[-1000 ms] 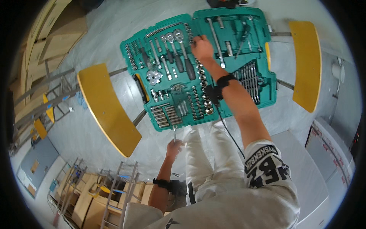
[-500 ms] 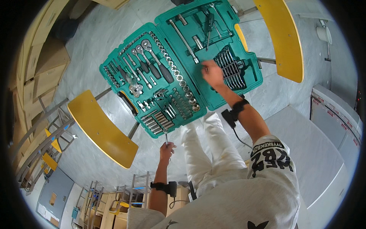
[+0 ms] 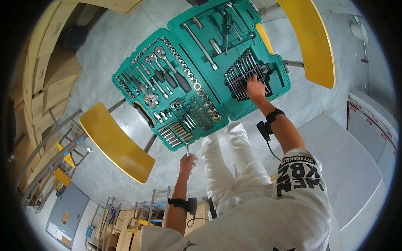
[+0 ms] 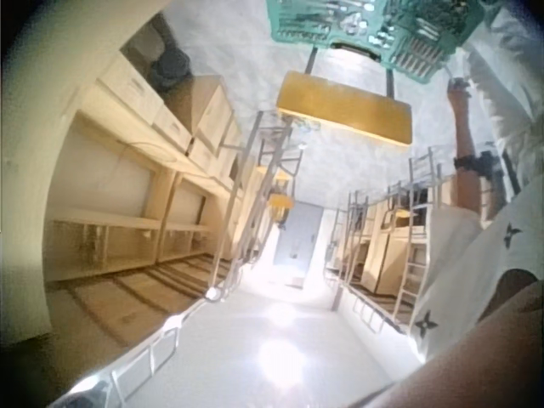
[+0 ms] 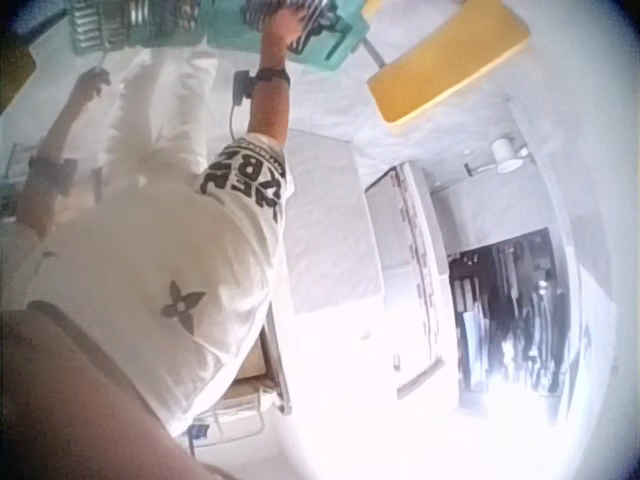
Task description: The person uses wrenches to tighten a bolt on a metal bunk bed frame in a dormitory room.
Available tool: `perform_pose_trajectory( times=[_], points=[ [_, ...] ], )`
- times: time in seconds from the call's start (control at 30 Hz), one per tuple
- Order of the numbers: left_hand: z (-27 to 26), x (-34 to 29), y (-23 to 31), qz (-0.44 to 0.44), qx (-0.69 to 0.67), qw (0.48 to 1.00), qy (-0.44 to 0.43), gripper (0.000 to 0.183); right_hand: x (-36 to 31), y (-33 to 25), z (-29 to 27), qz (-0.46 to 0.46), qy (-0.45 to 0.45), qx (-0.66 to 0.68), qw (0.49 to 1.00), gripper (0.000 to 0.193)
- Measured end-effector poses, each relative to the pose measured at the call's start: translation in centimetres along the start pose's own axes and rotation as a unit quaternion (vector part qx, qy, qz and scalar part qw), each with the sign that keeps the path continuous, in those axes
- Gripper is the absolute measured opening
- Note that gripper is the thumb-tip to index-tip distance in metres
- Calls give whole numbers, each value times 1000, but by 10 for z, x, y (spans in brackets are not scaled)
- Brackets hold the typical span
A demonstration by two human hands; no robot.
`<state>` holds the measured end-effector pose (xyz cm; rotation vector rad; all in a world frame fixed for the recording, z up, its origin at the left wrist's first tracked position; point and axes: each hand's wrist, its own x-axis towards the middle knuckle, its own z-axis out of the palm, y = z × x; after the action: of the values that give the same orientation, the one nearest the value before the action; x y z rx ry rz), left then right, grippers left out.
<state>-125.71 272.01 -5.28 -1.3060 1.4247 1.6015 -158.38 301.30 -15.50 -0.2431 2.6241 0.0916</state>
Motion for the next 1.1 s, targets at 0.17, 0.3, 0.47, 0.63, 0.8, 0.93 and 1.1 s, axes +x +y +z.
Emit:
perform_pose_trajectory(
  times=[0.17, 0.3, 0.47, 0.63, 0.8, 0.93, 1.1],
  points=[
    [0, -28, 19, 35, 28, 999, 25, 18, 3, 5, -3, 29, -19, 11, 999, 27],
    [-11, -61, 30, 21, -13, 1000, 7, 25, -22, -8, -20, 166, -157, 566, 792, 14],
    [-17, -85, 16, 193, -32, 981, 13, 25, -137, -117, -55, -128, -492, 328, 796, 31],
    [-57, -132, -24, 463, 312, 827, 68, 11, -264, -217, -27, -589, -369, -62, 716, 29],
    [-96, -212, -116, 364, 306, 874, 100, 26, -347, -330, -89, -374, -690, -24, 619, 27],
    [-141, -305, -168, 328, 187, 907, 185, 22, -429, -428, -126, -475, -633, -85, 605, 30],
    [-220, -371, -262, 252, -150, 905, 310, 20, -570, -589, -250, -659, -369, 124, 644, 26]
  ],
)
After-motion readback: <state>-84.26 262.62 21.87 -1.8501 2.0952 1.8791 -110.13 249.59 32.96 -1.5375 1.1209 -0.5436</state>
